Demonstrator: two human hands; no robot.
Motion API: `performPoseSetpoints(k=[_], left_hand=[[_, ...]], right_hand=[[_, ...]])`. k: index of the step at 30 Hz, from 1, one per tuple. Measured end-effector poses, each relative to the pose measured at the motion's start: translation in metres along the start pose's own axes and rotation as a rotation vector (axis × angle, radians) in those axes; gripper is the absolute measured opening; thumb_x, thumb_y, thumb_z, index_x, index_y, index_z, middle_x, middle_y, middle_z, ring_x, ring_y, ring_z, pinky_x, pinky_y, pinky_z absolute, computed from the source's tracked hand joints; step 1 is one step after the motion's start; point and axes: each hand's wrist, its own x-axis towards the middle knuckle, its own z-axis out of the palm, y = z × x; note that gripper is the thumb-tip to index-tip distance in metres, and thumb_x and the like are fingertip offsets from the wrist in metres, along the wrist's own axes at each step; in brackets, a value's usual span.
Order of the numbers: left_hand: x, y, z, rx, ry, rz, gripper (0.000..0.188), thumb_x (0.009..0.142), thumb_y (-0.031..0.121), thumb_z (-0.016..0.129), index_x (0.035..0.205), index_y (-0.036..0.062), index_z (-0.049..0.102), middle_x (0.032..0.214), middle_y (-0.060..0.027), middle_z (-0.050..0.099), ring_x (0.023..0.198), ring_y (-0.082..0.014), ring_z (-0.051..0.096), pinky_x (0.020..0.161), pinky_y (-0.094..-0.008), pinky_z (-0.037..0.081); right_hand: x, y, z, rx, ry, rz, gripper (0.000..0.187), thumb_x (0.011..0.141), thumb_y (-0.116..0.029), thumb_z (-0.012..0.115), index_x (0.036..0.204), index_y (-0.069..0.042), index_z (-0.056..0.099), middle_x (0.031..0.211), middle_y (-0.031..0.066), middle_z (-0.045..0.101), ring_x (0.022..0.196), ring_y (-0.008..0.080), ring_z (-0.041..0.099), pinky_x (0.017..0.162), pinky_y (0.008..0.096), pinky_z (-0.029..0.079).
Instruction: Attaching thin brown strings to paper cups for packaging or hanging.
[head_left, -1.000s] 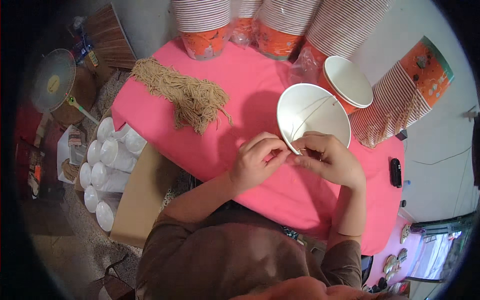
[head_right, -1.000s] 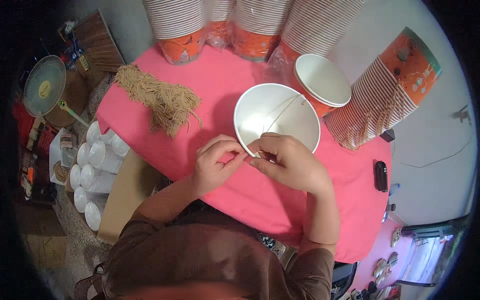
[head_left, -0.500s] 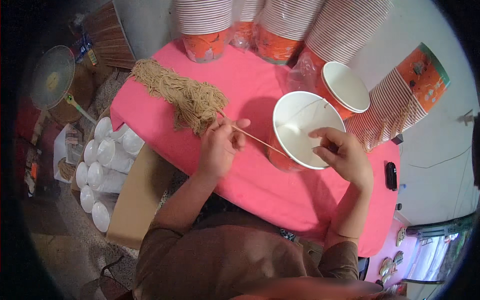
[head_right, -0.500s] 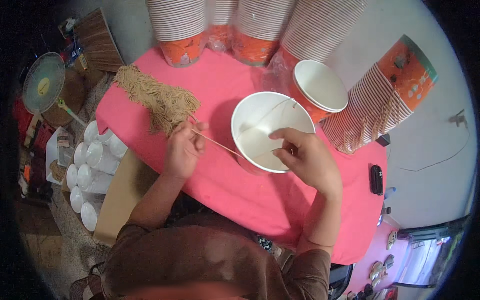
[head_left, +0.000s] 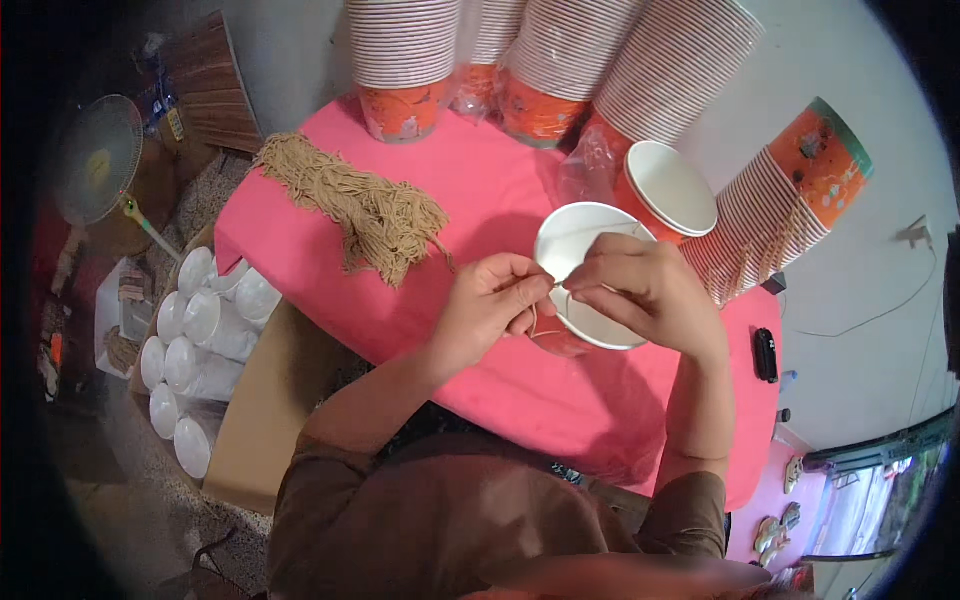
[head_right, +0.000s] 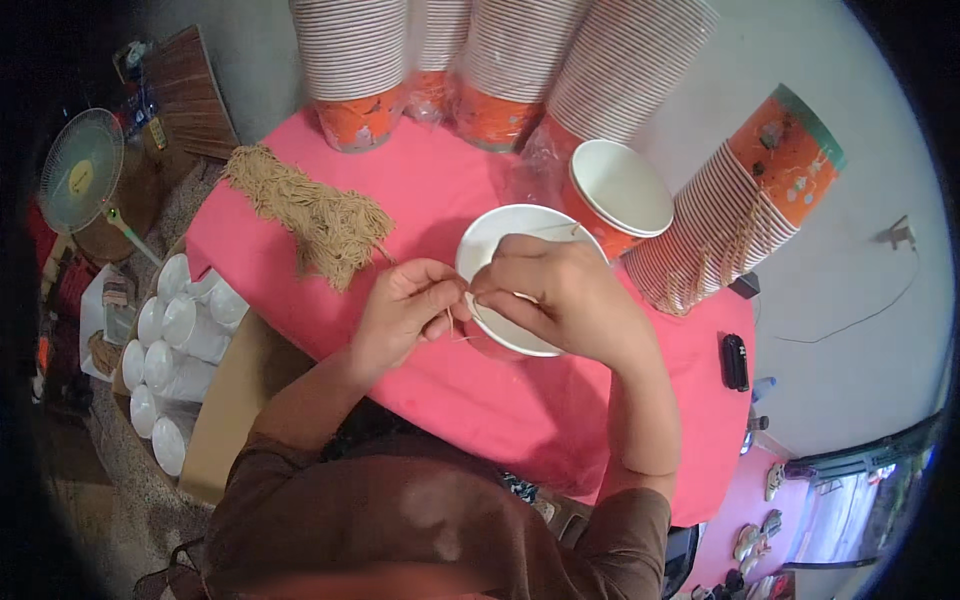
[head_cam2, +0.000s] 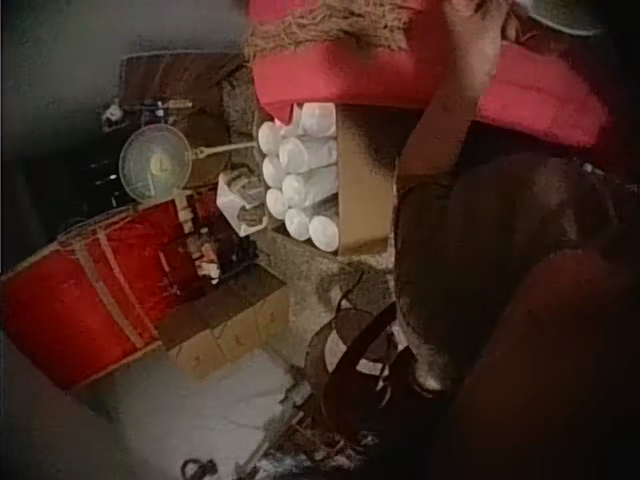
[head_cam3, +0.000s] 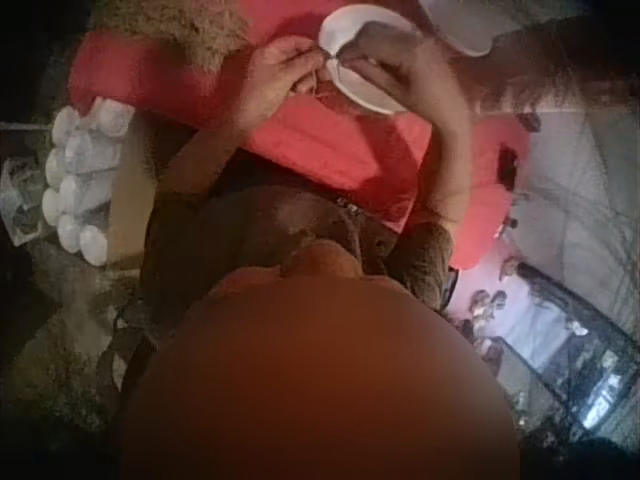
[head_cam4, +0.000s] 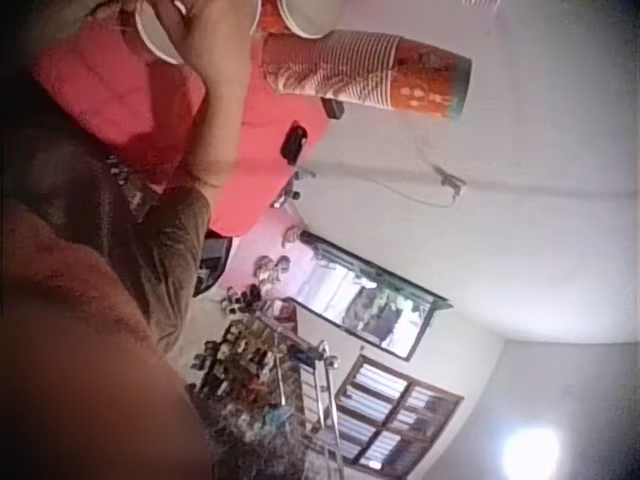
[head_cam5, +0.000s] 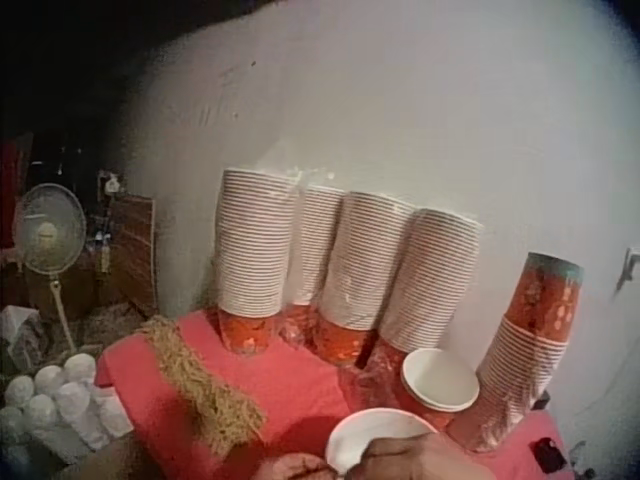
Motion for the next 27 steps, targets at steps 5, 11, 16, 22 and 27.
performPoseSetpoints(k=[5,11,16,22,27], left_hand=[[-0.002,0.007,0.011,0.027,-0.073,-0.069,0.015,0.096,0.014,0.054,0.101,0.0013,0.06,0.079,-0.0026,0.063,0.054,-0.0034,0.047,0.047,-0.0183,0.036],[-0.005,0.002,0.012,-0.053,-0.093,-0.055,0.015,0.096,0.013,0.052,0.098,0.0013,0.06,0.079,-0.0043,0.062,0.054,-0.0043,0.045,0.046,-0.0169,0.032],[-0.004,0.001,0.002,-0.248,-0.036,-0.176,0.015,0.095,0.016,0.055,0.096,0.0021,0.06,0.076,-0.0032,0.06,0.052,-0.0033,0.04,0.045,-0.0167,0.028],[-0.002,-0.002,0.0,-0.407,-0.112,-0.245,0.015,0.094,0.018,0.057,0.094,0.004,0.061,0.076,-0.0024,0.06,0.049,-0.0028,0.038,0.043,-0.0169,0.026],[-0.002,-0.001,0.001,-0.433,-0.117,-0.275,0.015,0.094,0.018,0.056,0.094,0.0043,0.061,0.076,-0.0024,0.06,0.049,-0.0026,0.037,0.043,-0.0168,0.025]], right_hand=[[0.007,0.007,0.007,-0.066,0.068,0.006,0.012,0.076,-0.004,0.067,0.088,-0.001,0.066,0.077,0.0099,0.062,0.069,0.026,0.062,0.06,0.0347,0.047],[0.005,0.015,0.019,-0.112,0.132,0.066,0.013,0.076,-0.007,0.068,0.089,-0.004,0.066,0.085,0.0101,0.063,0.07,0.0268,0.062,0.06,0.0365,0.048],[-0.01,0.006,0.019,-0.086,0.252,0.063,0.023,0.073,-0.007,0.07,0.095,-0.007,0.067,0.089,0.0071,0.064,0.076,0.0273,0.064,0.063,0.0361,0.051],[-0.019,0.003,0.028,-0.294,0.196,-0.121,0.027,0.072,-0.013,0.069,0.099,-0.007,0.066,0.084,0.0056,0.063,0.071,0.024,0.063,0.061,0.0354,0.05],[-0.021,0.009,0.031,-0.421,0.234,-0.244,0.03,0.068,-0.013,0.066,0.097,-0.006,0.064,0.081,0.006,0.061,0.067,0.0234,0.062,0.058,0.0361,0.049]])
